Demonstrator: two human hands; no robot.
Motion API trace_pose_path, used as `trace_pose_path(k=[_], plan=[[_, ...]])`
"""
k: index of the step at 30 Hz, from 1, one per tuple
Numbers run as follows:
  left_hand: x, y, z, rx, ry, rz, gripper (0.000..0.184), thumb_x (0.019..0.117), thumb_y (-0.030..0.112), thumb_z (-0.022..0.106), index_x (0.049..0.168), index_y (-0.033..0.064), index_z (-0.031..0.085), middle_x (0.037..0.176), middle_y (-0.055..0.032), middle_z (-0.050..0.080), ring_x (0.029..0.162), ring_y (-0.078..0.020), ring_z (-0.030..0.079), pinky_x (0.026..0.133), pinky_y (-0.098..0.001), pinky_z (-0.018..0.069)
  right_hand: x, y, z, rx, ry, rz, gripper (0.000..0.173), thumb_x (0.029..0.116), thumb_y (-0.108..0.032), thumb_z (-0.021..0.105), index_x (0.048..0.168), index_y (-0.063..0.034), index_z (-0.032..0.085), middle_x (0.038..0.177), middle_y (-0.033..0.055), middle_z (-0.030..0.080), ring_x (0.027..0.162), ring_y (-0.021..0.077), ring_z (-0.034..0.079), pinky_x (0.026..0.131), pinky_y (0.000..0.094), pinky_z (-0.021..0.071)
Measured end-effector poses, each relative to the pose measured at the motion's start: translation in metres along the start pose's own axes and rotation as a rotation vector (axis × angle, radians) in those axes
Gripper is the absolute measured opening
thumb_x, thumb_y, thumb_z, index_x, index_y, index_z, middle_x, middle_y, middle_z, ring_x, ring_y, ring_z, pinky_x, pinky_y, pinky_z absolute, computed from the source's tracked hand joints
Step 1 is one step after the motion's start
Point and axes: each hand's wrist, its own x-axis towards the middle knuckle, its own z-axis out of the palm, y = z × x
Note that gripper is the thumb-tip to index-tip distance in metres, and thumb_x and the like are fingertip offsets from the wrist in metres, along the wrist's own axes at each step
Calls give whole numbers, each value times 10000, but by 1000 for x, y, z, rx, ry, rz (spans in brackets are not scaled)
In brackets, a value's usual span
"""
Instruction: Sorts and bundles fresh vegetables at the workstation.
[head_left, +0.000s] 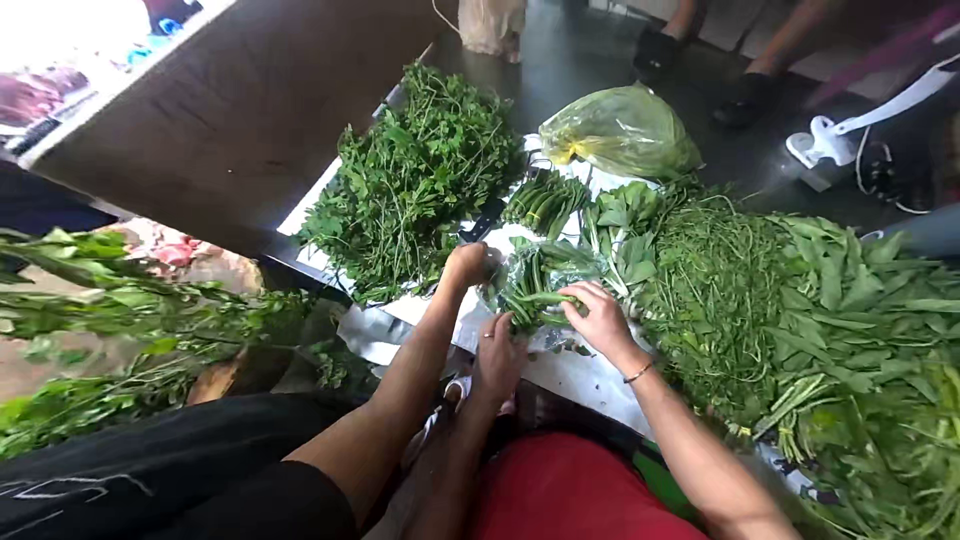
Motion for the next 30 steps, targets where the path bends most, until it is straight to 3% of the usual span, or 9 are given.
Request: trace_pose_path(k=[4,6,8,11,15,20,23,27,30], plan=[[6,27,-2,-116,-7,113,578,947,229,673,1414,-74,516,1336,-248,614,1283,-391,569,1113,-561,425,7,-36,-23,273,-295,-181,228,918,-110,690,1119,-23,754,1112,136,731,990,181,707,900,319,585],[10,37,-7,-182,-103,11,417,997,151,589,1352,-68,575,1222,-213,686,1203,-345,631,1123,-541,411,16,-40,-20,451,-441,-74,289,935,-101,666,1196,9,719,1153,134,725,986,139,695,889,284,568],[12,32,-5,-274,-133,-129,321,1040,164,523,1261,-52,610,1051,-168,707,1006,-262,689,982,-469,523,32,-27,-3,628,-495,168,278,975,-101,640,1207,48,675,1076,108,732,923,101,706,863,274,588],[5,12,2,-469,-82,-259,282,1044,148,505,1214,-48,615,900,-109,676,738,-157,661,729,-352,577,54,7,44,506,-380,430,275,1032,-169,610,1205,38,662,1003,138,713,781,148,701,749,314,602],[-4,6,-3,-560,-130,-329,220,1015,121,539,1154,-22,632,866,-72,639,664,-119,603,645,-305,545,79,12,85,88,-331,436,469,962,-260,720,1348,-9,631,1225,223,658,1137,369,638,1020,535,501],[-5,15,-9,-934,-61,-414,260,1051,140,477,1251,0,565,721,12,535,557,-73,505,538,-239,476,80,19,82,111,-376,480,377,891,-173,774,1190,26,659,1185,245,666,1120,385,649,995,568,510],[-5,16,-13,-1130,-29,-492,281,1099,154,389,1272,4,552,716,-5,556,581,-107,561,580,-272,532,53,22,46,271,-367,558,365,917,-152,750,1204,40,630,1144,225,669,955,298,703,868,461,590],[1,18,-9,-1271,-27,-539,295,1112,154,348,1244,-9,556,872,-89,666,762,-183,670,713,-339,584,4,16,3,545,72,491,246,903,-22,696,1109,84,615,973,170,688,747,200,708,722,362,632],[8,27,-2,-1364,-38,-541,331,1124,175,314,1278,-19,533,1030,-140,702,930,-240,710,826,-390,599,-20,-5,-18,873,193,473,138,892,37,634,1025,52,601,957,131,698,757,209,720,730,369,647]])
